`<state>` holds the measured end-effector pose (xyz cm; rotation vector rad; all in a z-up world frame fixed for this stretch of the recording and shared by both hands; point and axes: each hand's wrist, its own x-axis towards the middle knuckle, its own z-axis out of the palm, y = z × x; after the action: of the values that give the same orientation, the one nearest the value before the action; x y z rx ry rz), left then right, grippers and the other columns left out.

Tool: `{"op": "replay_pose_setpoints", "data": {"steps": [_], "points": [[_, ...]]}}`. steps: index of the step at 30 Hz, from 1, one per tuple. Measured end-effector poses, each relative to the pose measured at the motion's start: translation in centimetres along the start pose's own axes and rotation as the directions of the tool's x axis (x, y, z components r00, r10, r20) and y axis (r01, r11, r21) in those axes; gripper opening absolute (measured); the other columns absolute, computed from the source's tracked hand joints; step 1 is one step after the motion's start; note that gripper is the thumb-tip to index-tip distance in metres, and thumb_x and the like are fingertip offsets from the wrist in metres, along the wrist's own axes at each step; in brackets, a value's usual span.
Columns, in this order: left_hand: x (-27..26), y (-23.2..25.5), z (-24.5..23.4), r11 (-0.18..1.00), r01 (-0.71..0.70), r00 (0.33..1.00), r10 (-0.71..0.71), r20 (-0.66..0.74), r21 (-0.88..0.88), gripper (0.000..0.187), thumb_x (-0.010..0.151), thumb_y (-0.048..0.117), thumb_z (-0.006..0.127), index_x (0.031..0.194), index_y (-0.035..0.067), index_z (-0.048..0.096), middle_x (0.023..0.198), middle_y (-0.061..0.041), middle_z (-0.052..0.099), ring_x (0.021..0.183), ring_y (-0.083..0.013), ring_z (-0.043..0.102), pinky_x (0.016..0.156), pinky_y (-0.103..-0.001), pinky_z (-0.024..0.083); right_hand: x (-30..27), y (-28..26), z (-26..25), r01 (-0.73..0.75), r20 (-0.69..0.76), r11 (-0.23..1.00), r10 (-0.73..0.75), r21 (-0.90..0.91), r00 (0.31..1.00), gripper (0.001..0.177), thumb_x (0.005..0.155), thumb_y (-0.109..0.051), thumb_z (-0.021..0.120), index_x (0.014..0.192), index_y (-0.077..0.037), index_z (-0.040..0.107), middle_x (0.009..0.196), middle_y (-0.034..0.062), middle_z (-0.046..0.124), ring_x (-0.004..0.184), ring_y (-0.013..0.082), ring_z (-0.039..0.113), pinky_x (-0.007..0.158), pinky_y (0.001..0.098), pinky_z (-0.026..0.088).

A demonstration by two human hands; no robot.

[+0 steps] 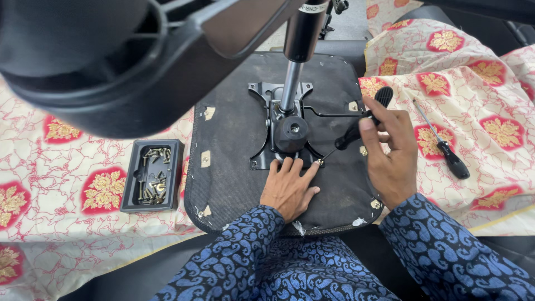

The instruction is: The person attaches a metal chair base to an overturned chair seat using a screwdriver. They pick screws from a tray, insert them into the base, and tighten them while the seat remains upside down on a patterned cloth.

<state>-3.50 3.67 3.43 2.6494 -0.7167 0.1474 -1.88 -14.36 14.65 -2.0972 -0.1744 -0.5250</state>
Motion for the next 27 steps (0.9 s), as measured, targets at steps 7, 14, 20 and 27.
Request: {"op": "replay_pose_setpoints", "data": {"steps": [7, 14, 20, 27], "points": [[0.2, 0.1, 1.7, 0.999, -0.043, 0.995, 0.043, -0.086, 0.003, 0.054, 0.095, 0.038, 0.060, 0.141, 0.010, 0.056, 0.120, -0.020, 0.055, 0.126, -0.0401, 0.048, 0.111, -0.054, 0.035, -0.3, 0.5, -0.3, -0.055, 0.013, 0.981, 0.053, 0.184, 0.999, 0.042, 0.102, -0.006, 0.058, 0.144, -0.010, 0.057, 0.128, 0.0028, 0.065, 0.108, 0.0085, 0.061, 0.095, 0.0217, 0.050], [0.3, 0.0, 2.1, 0.999, -0.040, 0.996, 0.038, -0.086, -0.023, 0.053, 0.097, 0.038, 0.059, 0.141, 0.009, 0.056, 0.120, -0.021, 0.055, 0.125, -0.0413, 0.049, 0.110, -0.054, 0.036, -0.2, 0.9, -0.3, -0.023, -0.002, 1.000, 0.023, 0.018, 1.000, 0.038, 0.104, -0.008, 0.065, 0.142, -0.009, 0.065, 0.115, 0.0090, 0.056, 0.104, 0.0125, 0.059, 0.090, 0.0268, 0.052], [0.2, 0.1, 2.5, 0.999, -0.040, 0.989, 0.037, -0.146, -0.020, 0.049, 0.098, 0.037, 0.059, 0.139, 0.010, 0.059, 0.117, -0.020, 0.056, 0.124, -0.0413, 0.051, 0.111, -0.054, 0.036, 0.1, 0.7, 0.0, 0.034, 0.027, 0.985, -0.039, 0.169, 0.999, 0.040, 0.102, -0.009, 0.056, 0.143, -0.010, 0.057, 0.130, 0.0005, 0.062, 0.120, 0.0092, 0.059, 0.103, 0.0262, 0.046], [-0.1, 0.0, 3.2, 0.999, -0.013, 0.977, 0.005, -0.214, -0.036, 0.045, 0.098, 0.036, 0.059, 0.135, 0.009, 0.062, 0.120, -0.023, 0.056, 0.124, -0.0404, 0.051, 0.112, -0.052, 0.036, 0.9, 2.3, -0.6, 0.028, 0.048, 0.999, -0.029, 0.038, 0.998, 0.033, 0.106, -0.007, 0.066, 0.139, -0.004, 0.065, 0.116, 0.0065, 0.057, 0.106, 0.0129, 0.060, 0.088, 0.0257, 0.051]]}}
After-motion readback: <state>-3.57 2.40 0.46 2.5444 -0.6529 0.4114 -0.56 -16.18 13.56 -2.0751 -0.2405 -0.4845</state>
